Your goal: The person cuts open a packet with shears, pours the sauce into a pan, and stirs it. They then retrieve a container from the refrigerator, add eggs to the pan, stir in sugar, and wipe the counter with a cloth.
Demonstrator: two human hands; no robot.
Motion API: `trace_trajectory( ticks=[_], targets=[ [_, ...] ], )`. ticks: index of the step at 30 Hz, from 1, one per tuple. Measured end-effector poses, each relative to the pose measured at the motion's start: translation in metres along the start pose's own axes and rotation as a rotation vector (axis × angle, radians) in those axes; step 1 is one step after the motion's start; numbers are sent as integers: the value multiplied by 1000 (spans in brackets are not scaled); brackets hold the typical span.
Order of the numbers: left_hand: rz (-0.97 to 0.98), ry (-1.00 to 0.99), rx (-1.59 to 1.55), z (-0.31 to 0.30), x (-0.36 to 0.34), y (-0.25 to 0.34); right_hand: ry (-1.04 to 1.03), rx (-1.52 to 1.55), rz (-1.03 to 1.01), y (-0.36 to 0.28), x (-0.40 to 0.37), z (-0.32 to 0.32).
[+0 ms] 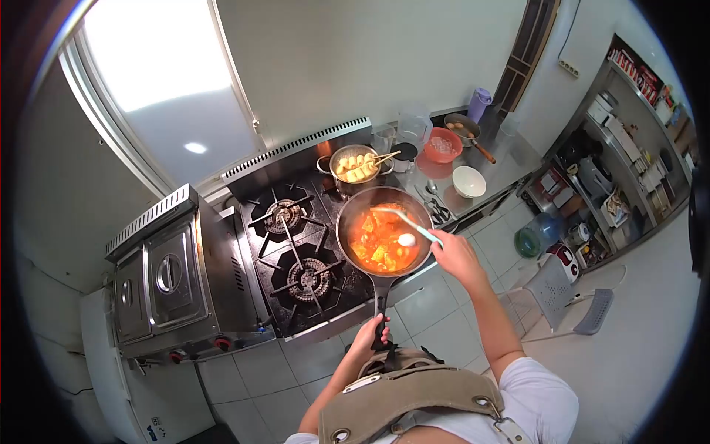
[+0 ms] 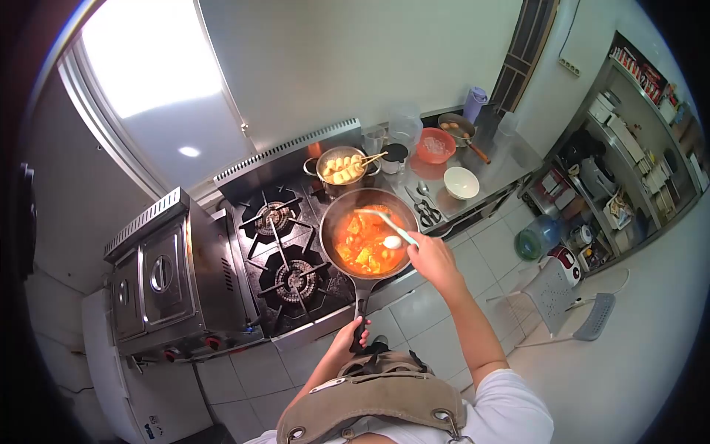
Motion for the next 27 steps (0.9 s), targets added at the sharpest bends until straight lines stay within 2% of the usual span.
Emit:
trace_trajectory(
  ticks=[2,4,5,8,11,16,22,27],
  targets=[
    [-3,38,10,6,-4,4,-8,-28,-23,8,25,20],
    [23,28,34,7,-4,4,84,-81,-51,4,41,39],
    [28,34,48,6,-3,4,53,-131,-22,0,43,50],
    [13,34,79,5,-3,5,72,-159,-75,-30,27,64],
    [-11,63,102,6,-4,9,37,-199,-76,-26,18,97],
    [-17,68,104,12,-7,13,-3,-208,-181,-26,-9,89],
    [-15,94,77,11,-6,11,-136,-362,-285,-28,-29,64],
    [25,62,55,8,-3,8,-256,-438,-214,-21,-36,27]
  ],
)
Point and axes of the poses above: each hand's wrist, its own x-axis towards the middle knuckle, its own z-axis out of the palm, y = z × x, the point moved 6 cm from there along x, towards the middle knuckle, and after that the axes turned 3 degrees about -y, right-handed, at the moved point
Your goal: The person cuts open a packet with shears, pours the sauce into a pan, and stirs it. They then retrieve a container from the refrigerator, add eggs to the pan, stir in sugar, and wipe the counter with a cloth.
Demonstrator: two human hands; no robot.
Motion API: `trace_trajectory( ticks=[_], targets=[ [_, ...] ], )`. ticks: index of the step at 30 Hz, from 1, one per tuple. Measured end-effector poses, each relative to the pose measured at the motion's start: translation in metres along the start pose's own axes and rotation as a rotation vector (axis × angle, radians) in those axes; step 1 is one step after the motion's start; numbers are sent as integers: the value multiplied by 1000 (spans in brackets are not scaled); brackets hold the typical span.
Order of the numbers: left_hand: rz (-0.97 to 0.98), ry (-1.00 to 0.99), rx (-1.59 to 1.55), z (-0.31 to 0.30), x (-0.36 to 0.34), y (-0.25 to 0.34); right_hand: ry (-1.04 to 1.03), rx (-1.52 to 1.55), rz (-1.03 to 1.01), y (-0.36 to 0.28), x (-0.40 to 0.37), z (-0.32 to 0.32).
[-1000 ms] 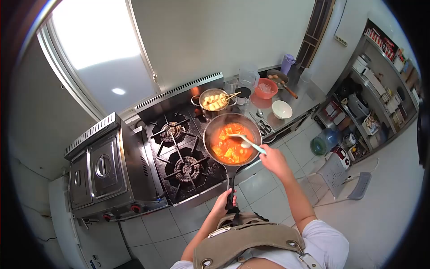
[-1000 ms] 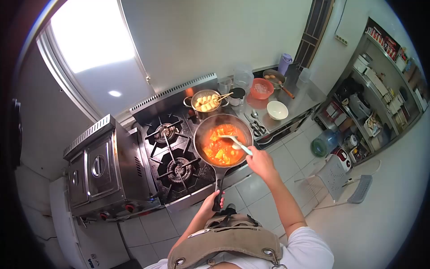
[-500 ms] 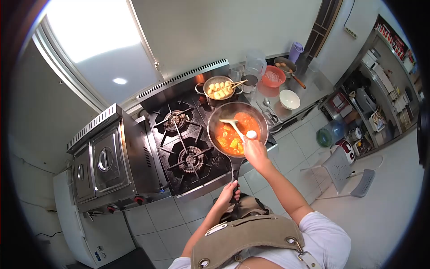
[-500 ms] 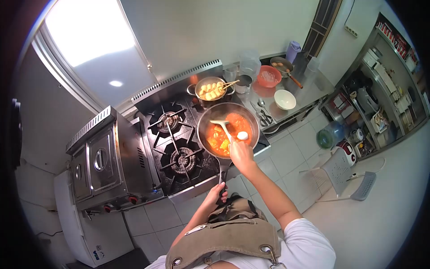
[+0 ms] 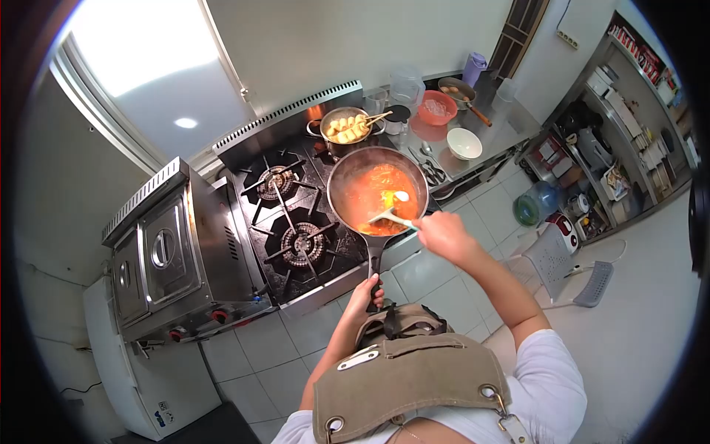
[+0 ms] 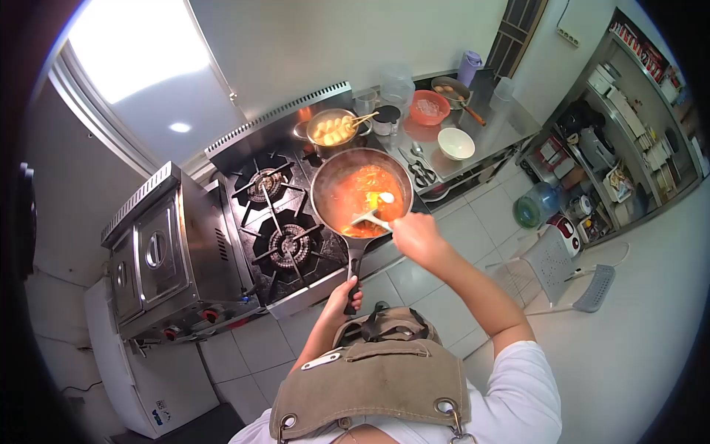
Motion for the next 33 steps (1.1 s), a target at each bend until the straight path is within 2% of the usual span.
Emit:
trace_trajectory(
  ticks=[6,9,16,26,33],
  targets=[
    [11,14,27,-3,1,-4,103,3,30,28,-23,-64],
    [-1,15,12,-2,1,-4,51,-58,75,24,-33,-78],
    [22,-3,10,3,0,-2,19,-9,86,33,-13,-18],
    [37,44,117,1,-3,1,108,217,165,64,31,30],
    [26,49,134,-2,-6,8,196,282,162,31,67,43]
  ],
)
Point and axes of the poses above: each hand's wrist, its own x-axis towards the middle knuckle, its own z-axis out of the palm, y = z × x, the point moved 6 cm from there along x, towards the middle knuckle, and after that the axes turned 3 degrees about -y, right-handed, at the moved point
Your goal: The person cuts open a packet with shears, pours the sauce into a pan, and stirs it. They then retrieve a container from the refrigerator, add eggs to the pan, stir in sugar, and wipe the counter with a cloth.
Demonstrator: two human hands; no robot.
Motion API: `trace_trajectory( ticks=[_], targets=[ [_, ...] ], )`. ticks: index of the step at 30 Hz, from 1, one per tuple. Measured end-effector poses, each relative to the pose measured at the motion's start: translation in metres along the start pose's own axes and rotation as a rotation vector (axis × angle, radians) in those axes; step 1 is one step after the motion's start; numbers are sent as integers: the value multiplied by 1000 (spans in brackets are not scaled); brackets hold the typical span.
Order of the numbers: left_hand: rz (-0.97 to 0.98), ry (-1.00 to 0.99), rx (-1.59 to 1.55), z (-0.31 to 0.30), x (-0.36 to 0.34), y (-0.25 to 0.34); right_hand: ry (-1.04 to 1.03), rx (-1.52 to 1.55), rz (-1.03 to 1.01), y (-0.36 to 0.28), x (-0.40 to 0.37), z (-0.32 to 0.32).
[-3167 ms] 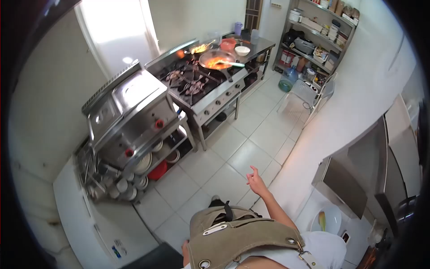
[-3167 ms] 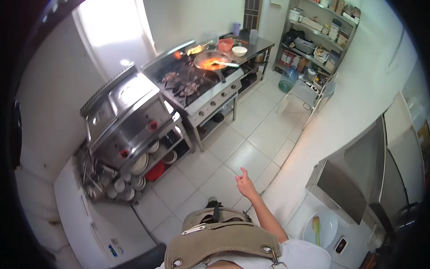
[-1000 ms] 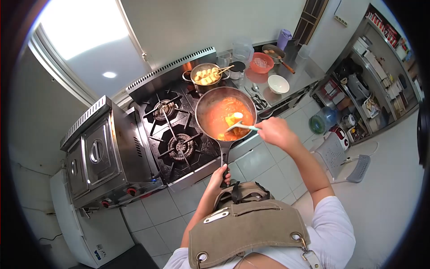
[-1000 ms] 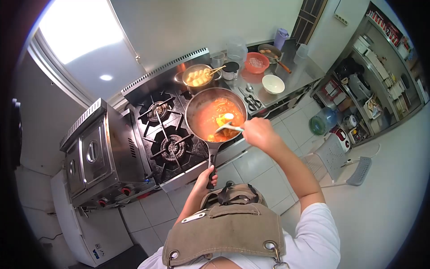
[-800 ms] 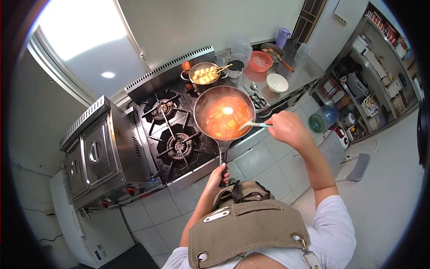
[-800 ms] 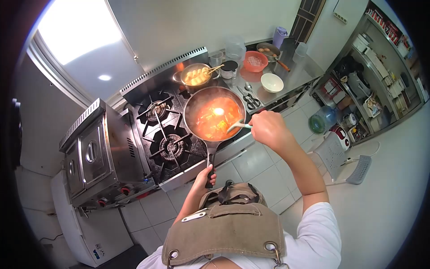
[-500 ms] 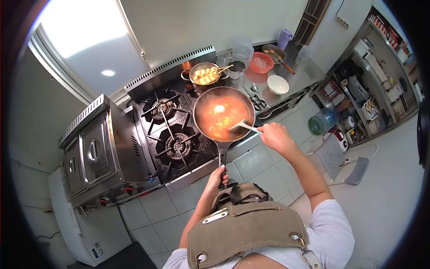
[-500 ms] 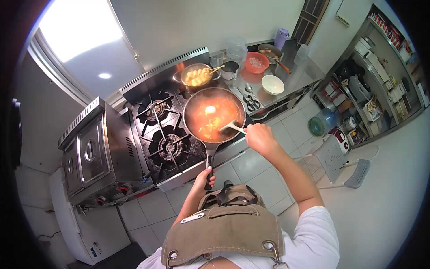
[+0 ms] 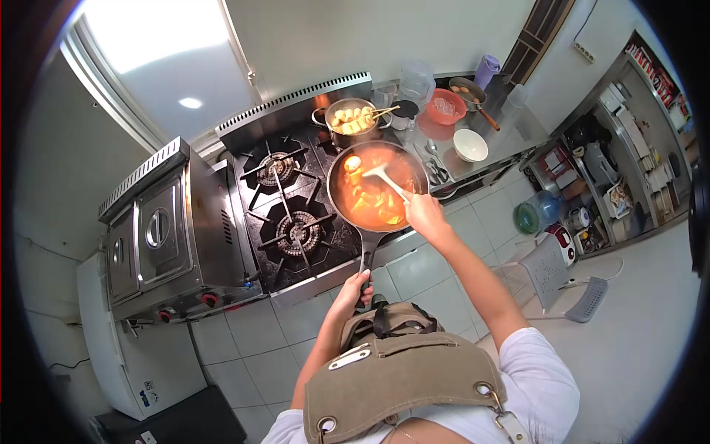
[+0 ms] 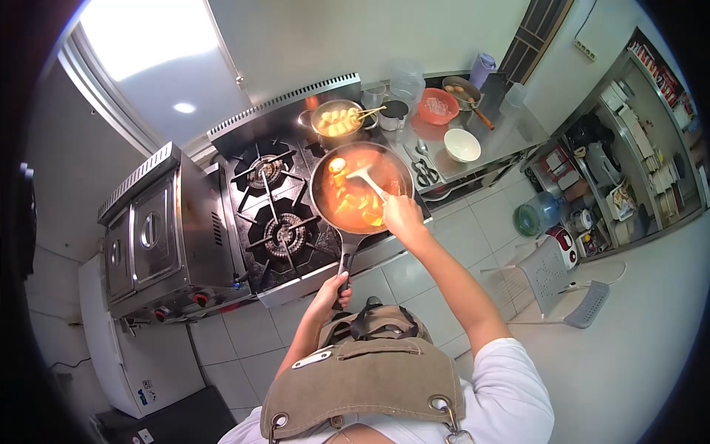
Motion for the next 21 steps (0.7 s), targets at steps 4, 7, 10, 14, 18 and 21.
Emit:
trace_trajectory(
  ticks=[4,7,10,14,18,21],
  targets=[
    [9,-19,6,1,0,0,23,117,10,-8,-3,12],
    [19,-8,-8,3,1,-3,-24,141,17,-7,-16,11],
    [10,-11,-37,3,-1,-2,-104,133,50,-9,-37,-4],
    [18,-20,-96,2,3,-6,-231,66,159,-4,-68,-19],
    [7,-27,-100,3,1,-6,-242,-55,159,2,-78,-53],
    [7,-29,-98,0,3,-9,-245,-151,147,0,-78,-101]
  ],
)
Point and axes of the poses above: each hand's wrist, its own x-axis towards the middle knuckle, its own z-axis out of the palm, y = z × x, the point moved 6 cm from there along x, towards the middle knuckle, and after that the axes turned 3 degrees about -y, right-handed, at the moved point
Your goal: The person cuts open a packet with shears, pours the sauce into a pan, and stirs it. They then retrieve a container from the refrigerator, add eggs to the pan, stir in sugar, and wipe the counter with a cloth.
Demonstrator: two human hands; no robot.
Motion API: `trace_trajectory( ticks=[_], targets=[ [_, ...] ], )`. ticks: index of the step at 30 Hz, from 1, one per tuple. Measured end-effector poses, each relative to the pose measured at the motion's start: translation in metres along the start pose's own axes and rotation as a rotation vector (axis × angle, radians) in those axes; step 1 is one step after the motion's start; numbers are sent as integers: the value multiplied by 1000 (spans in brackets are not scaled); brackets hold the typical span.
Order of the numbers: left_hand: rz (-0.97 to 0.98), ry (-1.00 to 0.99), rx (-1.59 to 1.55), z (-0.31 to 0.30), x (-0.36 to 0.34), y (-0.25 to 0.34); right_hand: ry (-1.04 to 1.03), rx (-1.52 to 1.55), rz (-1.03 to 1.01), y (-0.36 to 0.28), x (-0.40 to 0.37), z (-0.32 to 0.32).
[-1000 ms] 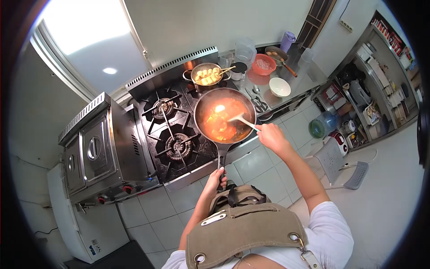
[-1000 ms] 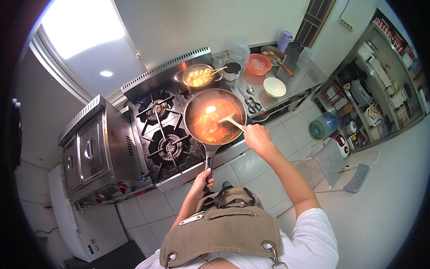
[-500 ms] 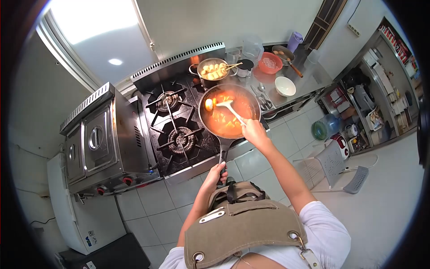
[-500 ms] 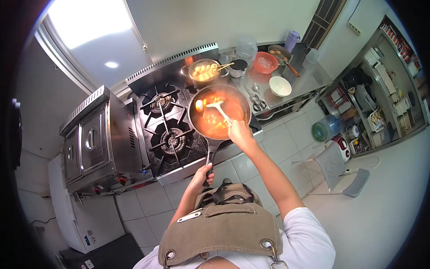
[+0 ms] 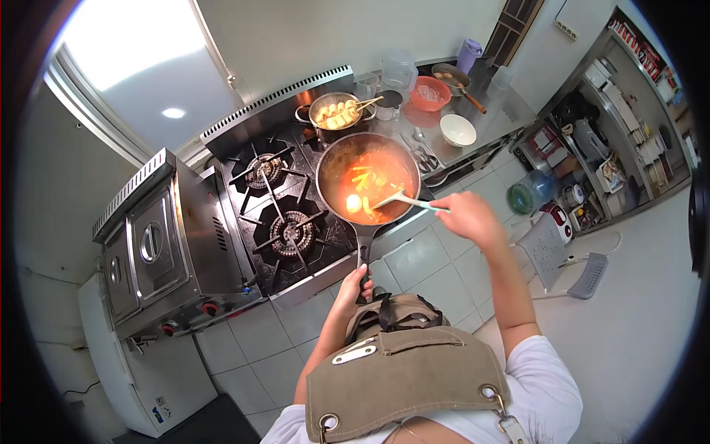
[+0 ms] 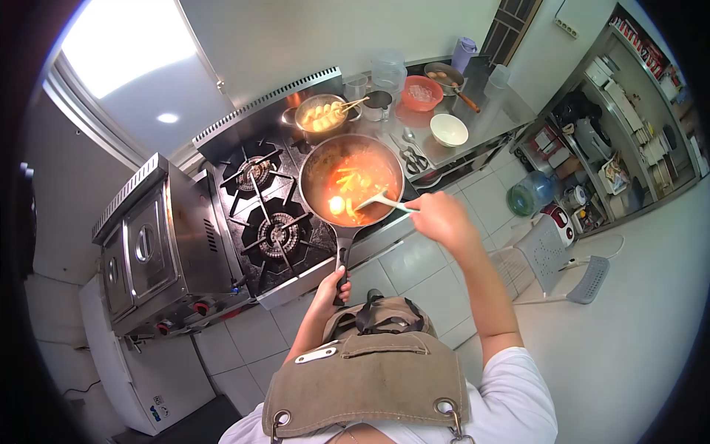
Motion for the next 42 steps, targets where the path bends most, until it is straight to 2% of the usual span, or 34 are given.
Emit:
trace_trajectory(
  ticks=[3,7,11,14,23,28,32,33,35,42],
  targets=[
    [1,-13,-15,1,0,0,-24,-38,15,-4,-18,-33],
    [-6,1,-3,0,-1,0,-34,-104,-32,-11,-14,-28],
    [-7,-2,19,-1,1,-1,-12,-14,-49,-4,14,23],
    [-8,-7,29,3,-2,3,15,47,24,-8,21,44],
    [-26,8,78,0,-9,14,308,92,-75,-26,69,81],
    [-68,-11,53,-1,-7,14,297,108,-66,-64,80,109],
    [-49,-29,24,4,-6,12,353,207,-130,-63,69,119],
    [-52,-30,28,5,-6,10,354,210,-125,-61,61,116],
    [-60,-30,-3,5,-3,7,171,219,-116,-60,42,109],
    [-51,-49,-33,2,1,-4,71,78,-99,-30,6,69]
  ],
)
Point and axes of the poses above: each hand's wrist, its own x-axis towards the middle knuckle, its own z-axis out of the palm, y = z × x, the point moved 6 cm from there along x, towards the middle knuckle, and after that the axes turned 3 degrees about -y, right-handed, at the moved point
